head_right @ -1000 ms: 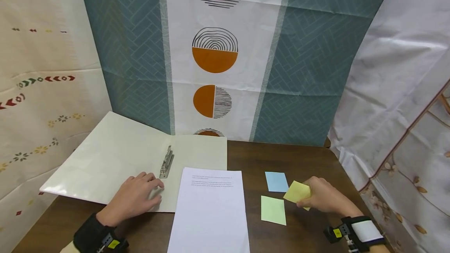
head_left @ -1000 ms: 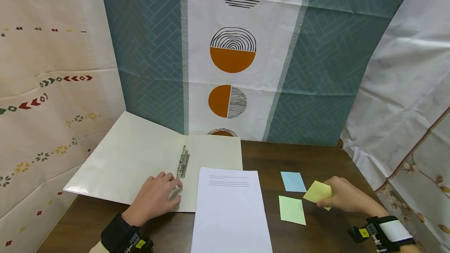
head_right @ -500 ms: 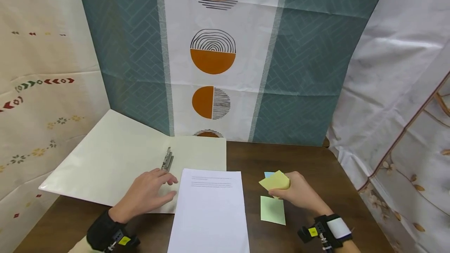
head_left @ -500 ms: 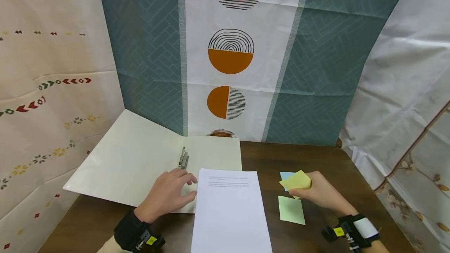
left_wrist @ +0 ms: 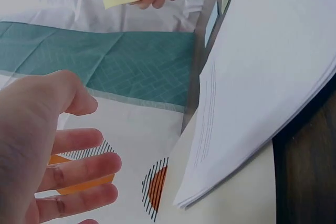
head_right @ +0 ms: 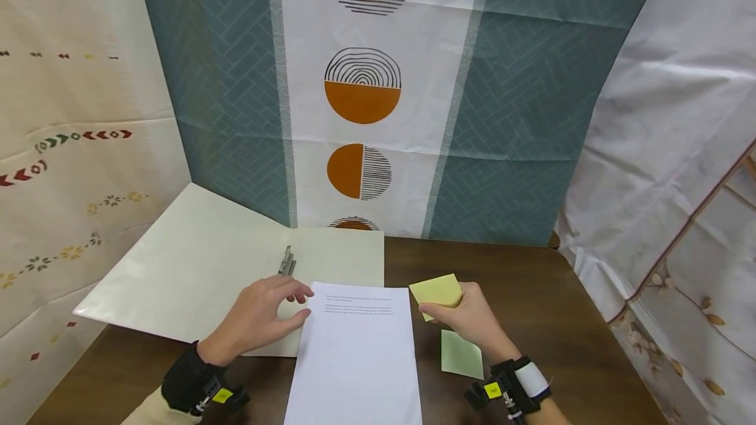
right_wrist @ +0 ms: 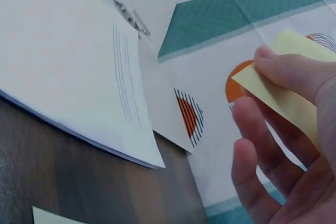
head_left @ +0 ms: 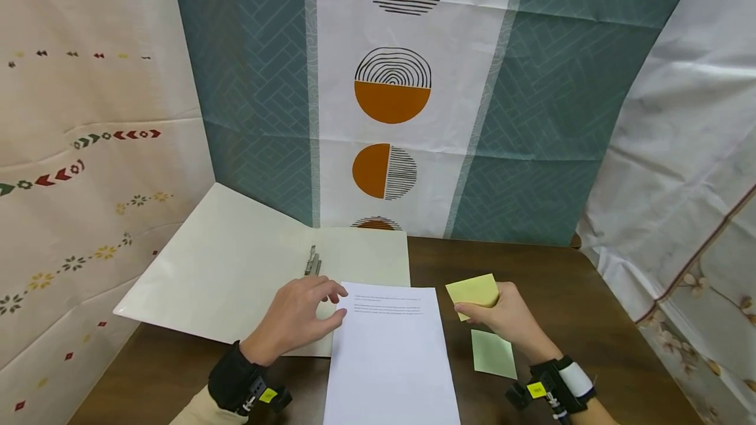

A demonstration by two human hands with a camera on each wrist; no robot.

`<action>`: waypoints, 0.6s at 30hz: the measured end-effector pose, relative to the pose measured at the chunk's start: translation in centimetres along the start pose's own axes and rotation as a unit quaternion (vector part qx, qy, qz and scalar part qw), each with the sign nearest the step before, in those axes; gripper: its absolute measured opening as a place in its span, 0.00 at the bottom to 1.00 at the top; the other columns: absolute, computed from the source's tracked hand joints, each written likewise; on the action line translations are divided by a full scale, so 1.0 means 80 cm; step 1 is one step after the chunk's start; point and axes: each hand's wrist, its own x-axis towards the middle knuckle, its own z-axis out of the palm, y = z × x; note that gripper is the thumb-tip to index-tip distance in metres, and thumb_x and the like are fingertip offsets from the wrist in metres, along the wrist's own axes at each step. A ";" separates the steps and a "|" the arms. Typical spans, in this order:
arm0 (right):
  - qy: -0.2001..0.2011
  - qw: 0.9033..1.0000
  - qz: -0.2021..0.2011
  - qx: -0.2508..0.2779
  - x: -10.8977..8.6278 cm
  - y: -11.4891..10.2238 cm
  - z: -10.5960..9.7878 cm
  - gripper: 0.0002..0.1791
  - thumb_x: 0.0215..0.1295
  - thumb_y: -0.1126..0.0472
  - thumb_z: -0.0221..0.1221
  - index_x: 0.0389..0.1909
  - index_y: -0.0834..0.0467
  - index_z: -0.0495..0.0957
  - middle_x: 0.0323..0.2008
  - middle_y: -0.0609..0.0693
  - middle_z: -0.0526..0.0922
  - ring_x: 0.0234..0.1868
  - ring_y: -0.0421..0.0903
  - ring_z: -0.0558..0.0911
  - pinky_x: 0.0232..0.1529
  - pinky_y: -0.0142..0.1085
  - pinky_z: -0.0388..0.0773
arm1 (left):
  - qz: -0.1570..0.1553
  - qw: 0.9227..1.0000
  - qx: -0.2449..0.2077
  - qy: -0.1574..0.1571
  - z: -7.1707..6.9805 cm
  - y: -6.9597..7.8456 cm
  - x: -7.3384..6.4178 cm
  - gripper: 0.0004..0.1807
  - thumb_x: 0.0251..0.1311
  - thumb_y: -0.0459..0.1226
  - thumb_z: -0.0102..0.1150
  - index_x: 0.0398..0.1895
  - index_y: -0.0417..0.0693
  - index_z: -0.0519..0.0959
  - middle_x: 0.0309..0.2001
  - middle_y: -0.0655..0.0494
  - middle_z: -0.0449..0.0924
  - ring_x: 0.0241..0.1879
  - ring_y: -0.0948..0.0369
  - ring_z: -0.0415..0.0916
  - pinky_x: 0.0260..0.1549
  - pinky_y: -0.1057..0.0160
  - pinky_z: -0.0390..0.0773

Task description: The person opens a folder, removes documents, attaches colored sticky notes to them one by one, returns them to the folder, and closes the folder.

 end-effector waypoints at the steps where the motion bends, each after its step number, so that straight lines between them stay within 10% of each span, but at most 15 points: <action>1: 0.003 1.000 0.003 0.005 0.000 0.000 0.002 0.21 0.65 0.63 0.79 0.52 0.71 0.84 0.39 0.58 0.91 0.34 0.44 0.90 0.40 0.42 0.93 | -0.002 1.000 -0.001 -0.001 0.000 0.000 0.000 0.11 0.59 0.41 0.82 0.44 0.54 0.93 0.35 0.62 0.92 0.35 0.66 0.83 0.38 0.65 0.83; 18: 0.056 0.997 0.002 0.045 -0.004 -0.004 0.035 0.17 0.65 0.65 0.79 0.48 0.71 0.86 0.33 0.48 0.92 0.30 0.45 0.91 0.37 0.39 0.90 | 0.017 0.998 -0.045 0.030 0.003 0.002 0.012 0.11 0.60 0.38 0.81 0.45 0.52 0.92 0.38 0.60 0.93 0.34 0.63 0.84 0.34 0.70 0.79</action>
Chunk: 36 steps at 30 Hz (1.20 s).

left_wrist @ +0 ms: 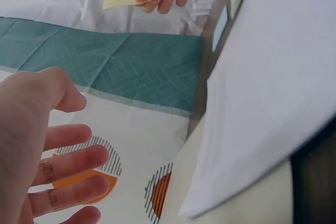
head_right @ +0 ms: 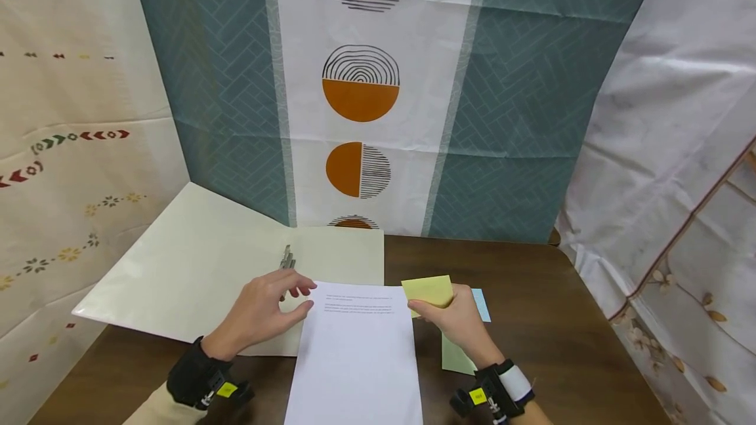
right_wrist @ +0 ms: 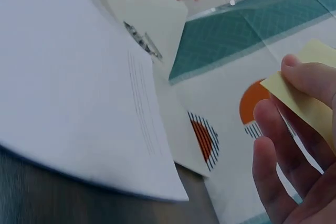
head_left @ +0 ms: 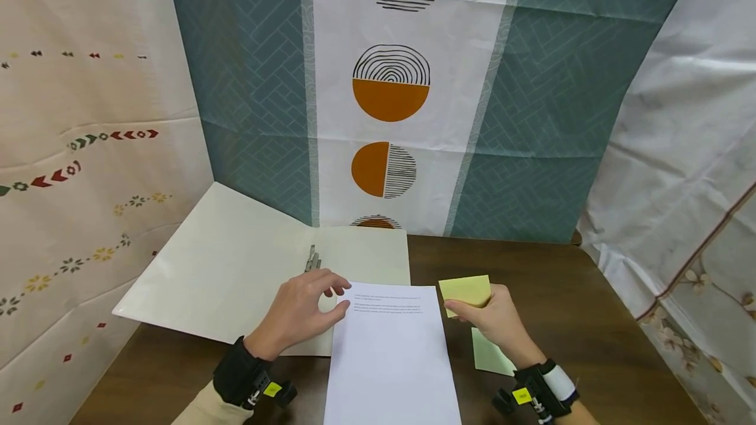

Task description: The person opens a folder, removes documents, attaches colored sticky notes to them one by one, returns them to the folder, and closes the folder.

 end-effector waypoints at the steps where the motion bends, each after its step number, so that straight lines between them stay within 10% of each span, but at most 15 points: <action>1: 0.002 1.000 -0.002 0.001 0.000 -0.001 0.003 0.17 0.65 0.65 0.79 0.48 0.70 0.86 0.34 0.47 0.92 0.30 0.44 0.91 0.37 0.39 0.89 | 0.003 1.000 -0.003 0.002 0.001 0.002 0.003 0.11 0.60 0.38 0.81 0.46 0.52 0.92 0.38 0.60 0.93 0.34 0.62 0.84 0.34 0.70 0.79; 18: -0.011 0.997 -0.060 0.052 0.010 -0.025 0.061 0.16 0.65 0.66 0.79 0.47 0.70 0.86 0.38 0.56 0.92 0.31 0.43 0.89 0.37 0.41 0.90 | 0.041 0.998 -0.051 -0.022 0.033 0.047 0.048 0.14 0.64 0.39 0.80 0.51 0.50 0.92 0.40 0.56 0.93 0.36 0.61 0.86 0.37 0.71 0.82; 36: -0.029 0.989 -0.090 0.114 0.035 -0.053 0.116 0.21 0.67 0.64 0.79 0.54 0.69 0.83 0.40 0.50 0.88 0.37 0.44 0.88 0.42 0.36 0.91 | 0.064 0.995 -0.068 0.031 0.022 0.039 0.057 0.10 0.63 0.36 0.76 0.46 0.47 0.91 0.39 0.55 0.92 0.34 0.60 0.86 0.34 0.70 0.82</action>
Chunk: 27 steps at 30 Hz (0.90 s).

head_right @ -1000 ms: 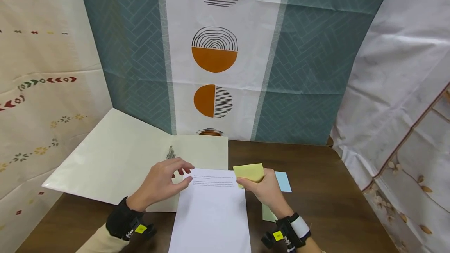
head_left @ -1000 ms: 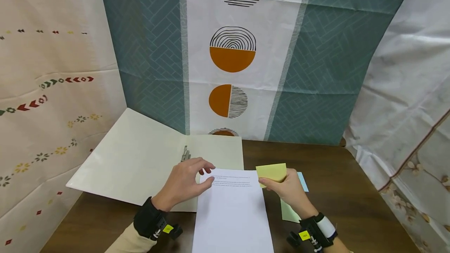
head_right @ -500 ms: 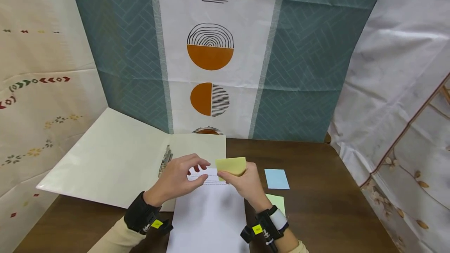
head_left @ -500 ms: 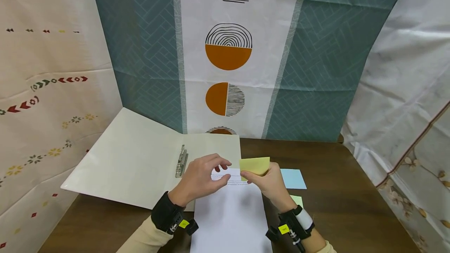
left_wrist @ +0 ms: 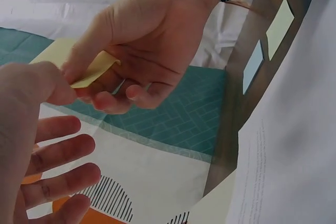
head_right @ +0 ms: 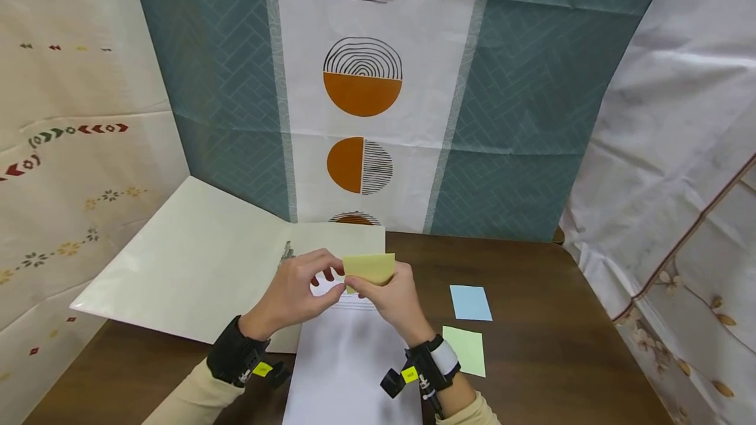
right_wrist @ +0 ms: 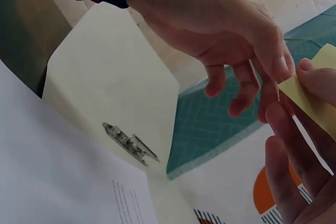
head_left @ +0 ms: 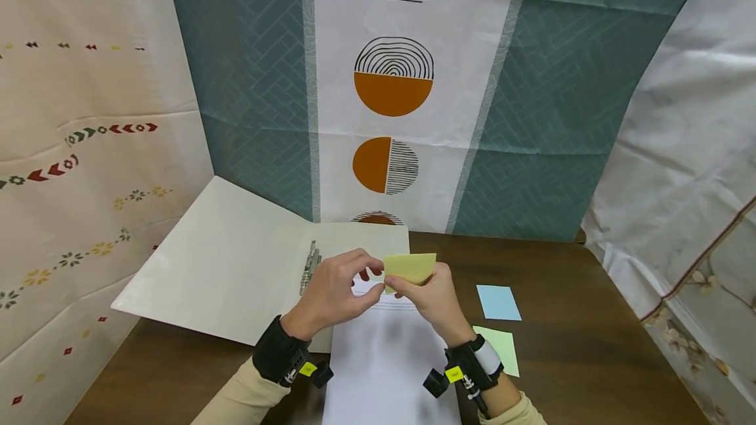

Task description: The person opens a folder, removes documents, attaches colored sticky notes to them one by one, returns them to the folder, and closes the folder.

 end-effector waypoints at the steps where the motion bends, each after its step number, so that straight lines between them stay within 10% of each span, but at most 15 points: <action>1: 0.003 1.000 0.001 -0.003 0.000 0.000 0.000 0.21 0.67 0.64 0.79 0.54 0.68 0.83 0.40 0.50 0.88 0.36 0.44 0.88 0.41 0.36 0.91 | 0.002 1.000 -0.005 0.002 -0.002 0.000 0.000 0.10 0.62 0.35 0.76 0.46 0.47 0.91 0.39 0.54 0.92 0.34 0.60 0.86 0.33 0.70 0.82; 14: -0.044 0.999 -0.025 -0.013 0.001 0.004 0.006 0.15 0.68 0.64 0.78 0.48 0.67 0.87 0.36 0.44 0.89 0.34 0.41 0.90 0.40 0.38 0.92 | 0.017 0.990 -0.134 0.027 -0.015 0.009 0.008 0.05 0.64 0.28 0.78 0.40 0.45 0.91 0.37 0.53 0.92 0.34 0.61 0.83 0.31 0.69 0.84; 27: -0.069 0.995 -0.053 -0.044 0.002 -0.006 -0.018 0.25 0.70 0.62 0.77 0.63 0.66 0.83 0.54 0.68 0.89 0.47 0.40 0.89 0.49 0.33 0.88 | -0.001 0.998 -0.051 0.029 -0.024 -0.003 0.007 0.06 0.63 0.30 0.81 0.37 0.44 0.90 0.33 0.52 0.90 0.31 0.61 0.80 0.29 0.69 0.82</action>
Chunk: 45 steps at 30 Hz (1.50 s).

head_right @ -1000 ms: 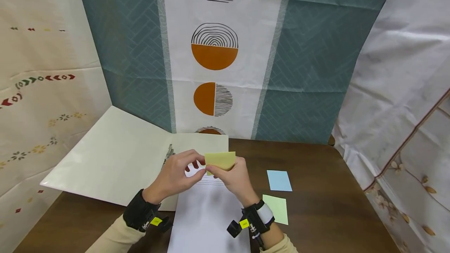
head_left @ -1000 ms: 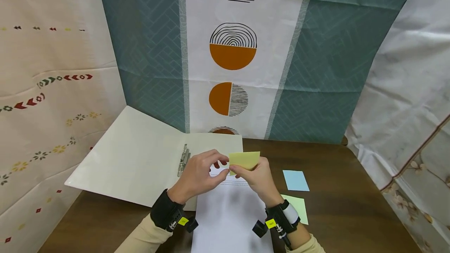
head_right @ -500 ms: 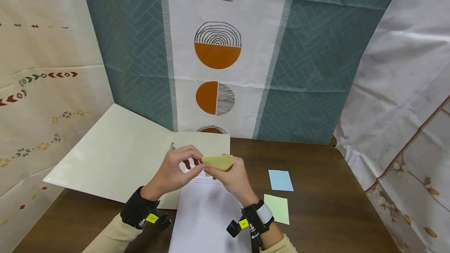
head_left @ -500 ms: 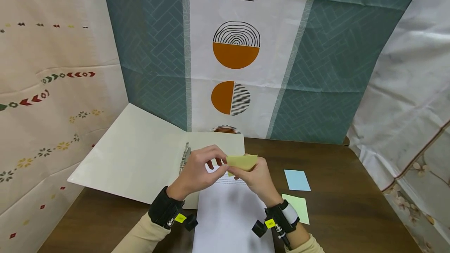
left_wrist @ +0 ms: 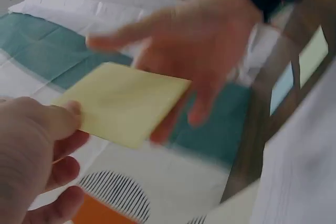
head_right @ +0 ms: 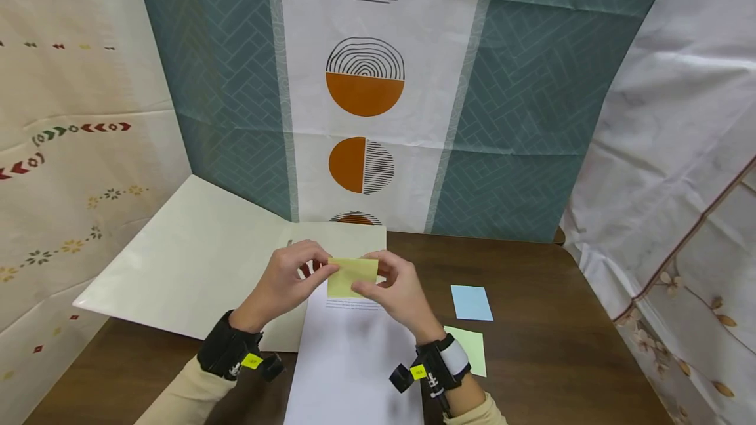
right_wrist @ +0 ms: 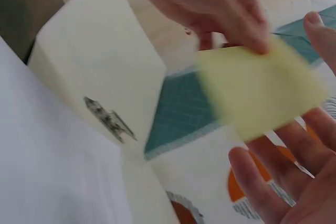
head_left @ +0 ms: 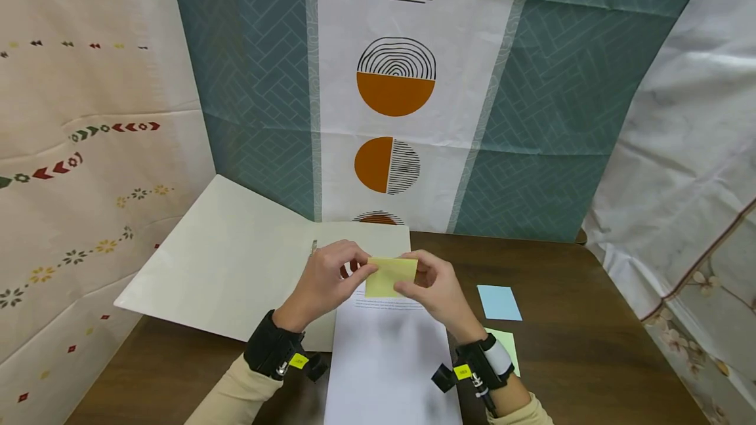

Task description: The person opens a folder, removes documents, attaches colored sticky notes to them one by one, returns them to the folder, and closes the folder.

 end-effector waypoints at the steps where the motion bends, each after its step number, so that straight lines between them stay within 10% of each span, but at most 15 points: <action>1: 0.006 1.000 -0.013 -0.003 0.000 -0.002 -0.005 0.25 0.71 0.64 0.75 0.65 0.65 0.83 0.55 0.68 0.89 0.49 0.39 0.89 0.51 0.33 0.88 | 0.003 1.000 0.023 -0.006 -0.002 -0.003 0.000 0.06 0.62 0.31 0.81 0.37 0.44 0.90 0.33 0.53 0.90 0.32 0.61 0.80 0.29 0.70 0.82; 11: -0.001 0.994 -0.039 -0.102 0.003 -0.002 -0.004 0.09 0.72 0.66 0.73 0.50 0.61 0.94 0.43 0.59 0.95 0.41 0.36 0.87 0.45 0.33 0.87 | 0.047 0.988 0.124 -0.075 -0.001 -0.003 -0.005 0.08 0.63 0.39 0.83 0.38 0.48 0.91 0.33 0.58 0.90 0.32 0.63 0.80 0.33 0.75 0.78; 19: 0.019 0.991 -0.051 -0.120 0.001 -0.005 0.000 0.03 0.71 0.67 0.73 0.43 0.60 0.94 0.39 0.57 0.96 0.37 0.34 0.86 0.44 0.32 0.85 | 0.020 0.992 0.100 -0.068 0.003 0.001 -0.005 0.08 0.63 0.38 0.83 0.40 0.46 0.92 0.35 0.56 0.90 0.33 0.62 0.81 0.34 0.73 0.79; 25: 0.115 0.992 -0.011 -0.051 0.000 -0.011 -0.002 0.06 0.74 0.70 0.70 0.48 0.66 0.90 0.45 0.62 0.93 0.41 0.38 0.88 0.49 0.29 0.88 | -0.030 0.997 0.046 -0.056 -0.001 -0.012 -0.005 0.18 0.63 0.40 0.84 0.53 0.45 0.93 0.43 0.53 0.93 0.36 0.58 0.86 0.33 0.71 0.83; 30: 0.188 0.981 0.017 0.041 0.000 -0.017 0.000 0.09 0.77 0.74 0.65 0.53 0.72 0.85 0.44 0.46 0.91 0.46 0.40 0.90 0.54 0.29 0.89 | -0.051 0.998 -0.014 -0.033 -0.008 -0.019 -0.005 0.18 0.62 0.35 0.83 0.55 0.45 0.92 0.45 0.51 0.95 0.38 0.55 0.88 0.31 0.69 0.84; 45: 0.167 0.983 0.020 0.077 -0.005 -0.014 0.020 0.12 0.78 0.71 0.65 0.56 0.74 0.83 0.43 0.36 0.89 0.45 0.40 0.89 0.56 0.29 0.89 | -0.018 0.999 -0.050 -0.011 0.004 -0.003 -0.002 0.10 0.62 0.30 0.81 0.30 0.44 0.86 0.30 0.52 0.90 0.29 0.67 0.78 0.29 0.71 0.83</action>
